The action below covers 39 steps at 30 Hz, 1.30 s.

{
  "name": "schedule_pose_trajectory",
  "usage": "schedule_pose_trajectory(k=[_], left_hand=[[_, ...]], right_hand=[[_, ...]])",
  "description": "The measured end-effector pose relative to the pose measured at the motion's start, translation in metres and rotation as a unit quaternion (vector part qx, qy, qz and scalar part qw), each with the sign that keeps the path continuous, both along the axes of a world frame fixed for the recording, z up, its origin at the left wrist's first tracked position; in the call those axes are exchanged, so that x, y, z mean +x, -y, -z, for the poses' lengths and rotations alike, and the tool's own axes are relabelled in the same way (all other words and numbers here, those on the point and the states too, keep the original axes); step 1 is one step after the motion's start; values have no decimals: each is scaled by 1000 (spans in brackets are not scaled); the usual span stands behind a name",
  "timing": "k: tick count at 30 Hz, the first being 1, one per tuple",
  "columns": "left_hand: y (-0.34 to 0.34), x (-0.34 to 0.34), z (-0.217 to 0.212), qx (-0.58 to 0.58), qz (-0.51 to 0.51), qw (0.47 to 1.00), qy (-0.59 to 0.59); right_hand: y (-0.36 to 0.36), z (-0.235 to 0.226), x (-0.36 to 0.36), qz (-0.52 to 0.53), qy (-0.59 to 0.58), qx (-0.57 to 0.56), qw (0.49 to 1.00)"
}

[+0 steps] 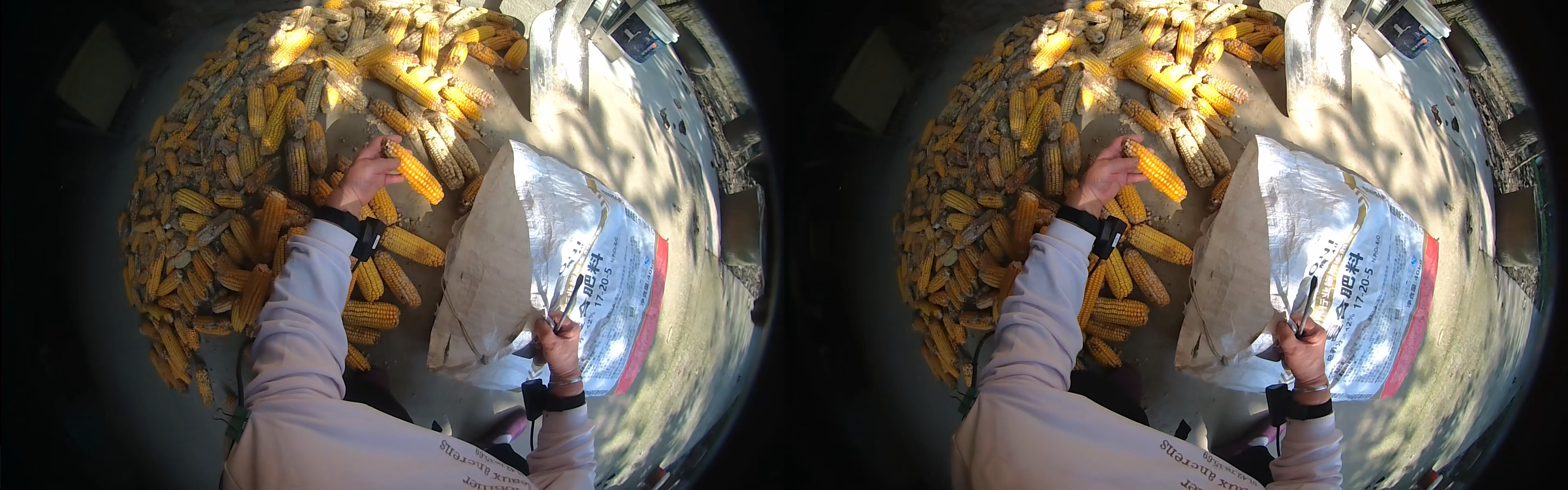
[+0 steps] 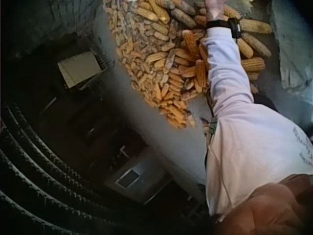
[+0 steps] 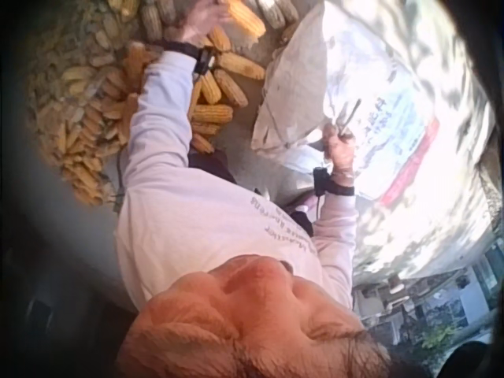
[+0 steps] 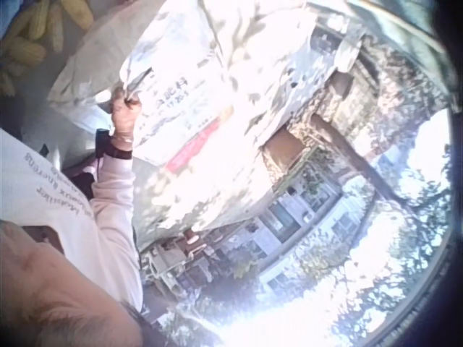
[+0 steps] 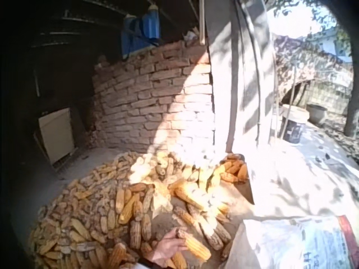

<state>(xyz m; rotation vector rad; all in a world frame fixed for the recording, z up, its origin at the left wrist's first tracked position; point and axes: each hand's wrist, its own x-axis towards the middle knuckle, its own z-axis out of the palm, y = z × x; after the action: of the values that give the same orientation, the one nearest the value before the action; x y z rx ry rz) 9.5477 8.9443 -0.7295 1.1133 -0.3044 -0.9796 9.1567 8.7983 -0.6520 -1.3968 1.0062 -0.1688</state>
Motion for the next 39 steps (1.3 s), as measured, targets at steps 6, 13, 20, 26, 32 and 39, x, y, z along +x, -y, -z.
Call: schedule_pose_trajectory(k=[6, 13, 20, 26, 32, 39], left_hand=[[8, -76, 8, 120, 315, 906, 258], [-23, -80, 25, 395, 392, 530, 640], [-1, -68, -16, 409, 364, 727, 416], [5, -62, 2, 405, 304, 700, 503], [-4, -38, 54, 571, 243, 516, 591], [37, -50, 30, 248, 318, 731, 551]], right_hand=[[-3, -7, 1, 9, -22, -8, 1000], [-5, -7, -4, -6, -20, -48, 999], [-7, -9, -6, 15, -17, -49, 999], [-9, -9, -4, 0, -13, -68, 998], [-12, -18, -6, 33, -22, -19, 999], [-13, -9, -4, 18, -30, -50, 998]])
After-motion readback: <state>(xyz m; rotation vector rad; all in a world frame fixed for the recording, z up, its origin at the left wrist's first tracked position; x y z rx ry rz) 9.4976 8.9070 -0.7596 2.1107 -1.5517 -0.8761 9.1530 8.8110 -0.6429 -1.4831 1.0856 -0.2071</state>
